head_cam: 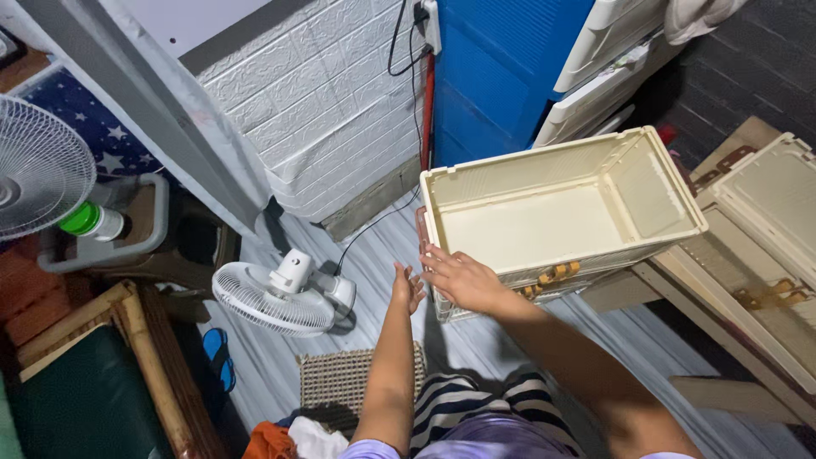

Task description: The person sits on the floor and assembles a plastic drawer cabinet. They attach a handle to a drawer, fit drawers into the frame, stack the drawer tiers onto the base, and press a top lid onto the finished unit.

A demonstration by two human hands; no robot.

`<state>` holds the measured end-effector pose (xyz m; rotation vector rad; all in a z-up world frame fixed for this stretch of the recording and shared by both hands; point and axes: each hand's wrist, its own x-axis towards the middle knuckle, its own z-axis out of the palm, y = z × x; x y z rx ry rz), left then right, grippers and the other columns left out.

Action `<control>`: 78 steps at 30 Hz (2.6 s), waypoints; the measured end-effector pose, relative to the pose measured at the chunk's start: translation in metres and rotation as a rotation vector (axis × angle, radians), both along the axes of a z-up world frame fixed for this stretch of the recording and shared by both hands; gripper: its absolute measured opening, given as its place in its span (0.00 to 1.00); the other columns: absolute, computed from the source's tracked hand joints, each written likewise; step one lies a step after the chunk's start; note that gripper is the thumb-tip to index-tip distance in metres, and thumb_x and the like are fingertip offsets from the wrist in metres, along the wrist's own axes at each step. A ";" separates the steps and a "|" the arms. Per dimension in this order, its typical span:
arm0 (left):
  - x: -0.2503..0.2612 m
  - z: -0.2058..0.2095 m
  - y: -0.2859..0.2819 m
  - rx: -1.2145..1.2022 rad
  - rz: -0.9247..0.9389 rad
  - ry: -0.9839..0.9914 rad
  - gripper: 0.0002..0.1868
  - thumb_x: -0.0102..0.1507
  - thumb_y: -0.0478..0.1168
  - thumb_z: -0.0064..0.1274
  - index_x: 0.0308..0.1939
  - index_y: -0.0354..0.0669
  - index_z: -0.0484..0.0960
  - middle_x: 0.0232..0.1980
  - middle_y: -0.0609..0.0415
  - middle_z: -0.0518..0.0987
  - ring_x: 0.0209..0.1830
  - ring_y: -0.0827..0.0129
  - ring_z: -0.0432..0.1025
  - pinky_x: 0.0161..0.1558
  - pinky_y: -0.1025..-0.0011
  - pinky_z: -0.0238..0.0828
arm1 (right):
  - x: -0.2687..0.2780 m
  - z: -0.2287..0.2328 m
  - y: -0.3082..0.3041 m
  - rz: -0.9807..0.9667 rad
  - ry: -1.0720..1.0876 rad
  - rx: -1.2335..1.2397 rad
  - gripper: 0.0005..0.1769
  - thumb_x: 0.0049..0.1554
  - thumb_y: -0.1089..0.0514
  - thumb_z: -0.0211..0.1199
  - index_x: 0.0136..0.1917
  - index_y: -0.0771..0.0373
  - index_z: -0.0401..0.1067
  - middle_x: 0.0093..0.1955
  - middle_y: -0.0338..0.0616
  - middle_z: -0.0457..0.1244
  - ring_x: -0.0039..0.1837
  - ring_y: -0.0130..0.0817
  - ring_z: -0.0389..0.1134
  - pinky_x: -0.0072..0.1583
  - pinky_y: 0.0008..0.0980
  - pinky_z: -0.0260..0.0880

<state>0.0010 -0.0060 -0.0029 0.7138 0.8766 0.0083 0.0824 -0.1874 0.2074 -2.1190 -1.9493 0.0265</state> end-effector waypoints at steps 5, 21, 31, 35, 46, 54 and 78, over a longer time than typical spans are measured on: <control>0.012 -0.005 -0.017 -0.033 0.133 -0.036 0.51 0.64 0.77 0.25 0.82 0.49 0.45 0.79 0.41 0.59 0.79 0.49 0.54 0.69 0.50 0.54 | 0.000 -0.003 -0.002 0.004 0.032 0.077 0.25 0.51 0.56 0.67 0.63 0.53 0.73 0.77 0.42 0.55 0.81 0.40 0.48 0.66 0.44 0.62; 0.048 0.001 -0.038 0.520 -0.107 -0.321 0.46 0.71 0.67 0.29 0.79 0.31 0.50 0.79 0.42 0.58 0.79 0.57 0.53 0.74 0.63 0.48 | 0.002 -0.008 -0.002 -0.009 0.102 -0.032 0.23 0.54 0.54 0.65 0.63 0.55 0.72 0.77 0.44 0.55 0.84 0.43 0.46 0.71 0.45 0.60; 0.046 0.171 -0.031 1.121 0.247 -0.281 0.38 0.72 0.52 0.33 0.81 0.35 0.45 0.81 0.39 0.56 0.77 0.56 0.57 0.75 0.64 0.50 | 0.064 0.008 -0.103 -0.466 0.206 0.458 0.25 0.54 0.50 0.67 0.64 0.53 0.73 0.77 0.49 0.55 0.81 0.51 0.49 0.75 0.52 0.54; 0.086 0.221 -0.126 1.385 -0.076 -0.422 0.35 0.71 0.41 0.39 0.81 0.36 0.52 0.82 0.39 0.59 0.82 0.53 0.54 0.77 0.62 0.48 | 0.078 0.011 -0.176 -0.652 0.202 0.484 0.22 0.55 0.51 0.67 0.63 0.55 0.73 0.77 0.50 0.56 0.81 0.52 0.51 0.74 0.52 0.55; 0.194 0.168 -0.343 1.763 -0.929 -0.354 0.41 0.62 0.36 0.51 0.79 0.37 0.55 0.80 0.36 0.58 0.80 0.43 0.54 0.73 0.45 0.48 | 0.146 -0.078 -0.338 -0.841 0.354 0.506 0.25 0.52 0.60 0.64 0.64 0.61 0.72 0.77 0.53 0.53 0.79 0.58 0.52 0.75 0.51 0.54; 0.272 0.127 -0.407 1.850 -0.784 0.012 0.36 0.66 0.47 0.50 0.76 0.38 0.60 0.60 0.42 0.77 0.60 0.52 0.71 0.65 0.48 0.58 | 0.191 -0.089 -0.387 -0.691 0.582 0.276 0.31 0.52 0.62 0.62 0.68 0.69 0.65 0.82 0.51 0.48 0.77 0.51 0.55 0.72 0.41 0.60; 0.130 0.169 -0.316 1.969 -0.658 -0.345 0.31 0.61 0.48 0.61 0.68 0.46 0.74 0.34 0.58 0.83 0.39 0.64 0.76 0.57 0.55 0.60 | 0.107 -0.156 -0.369 -0.822 0.793 0.158 0.35 0.57 0.56 0.62 0.76 0.60 0.58 0.82 0.45 0.48 0.75 0.50 0.58 0.70 0.40 0.62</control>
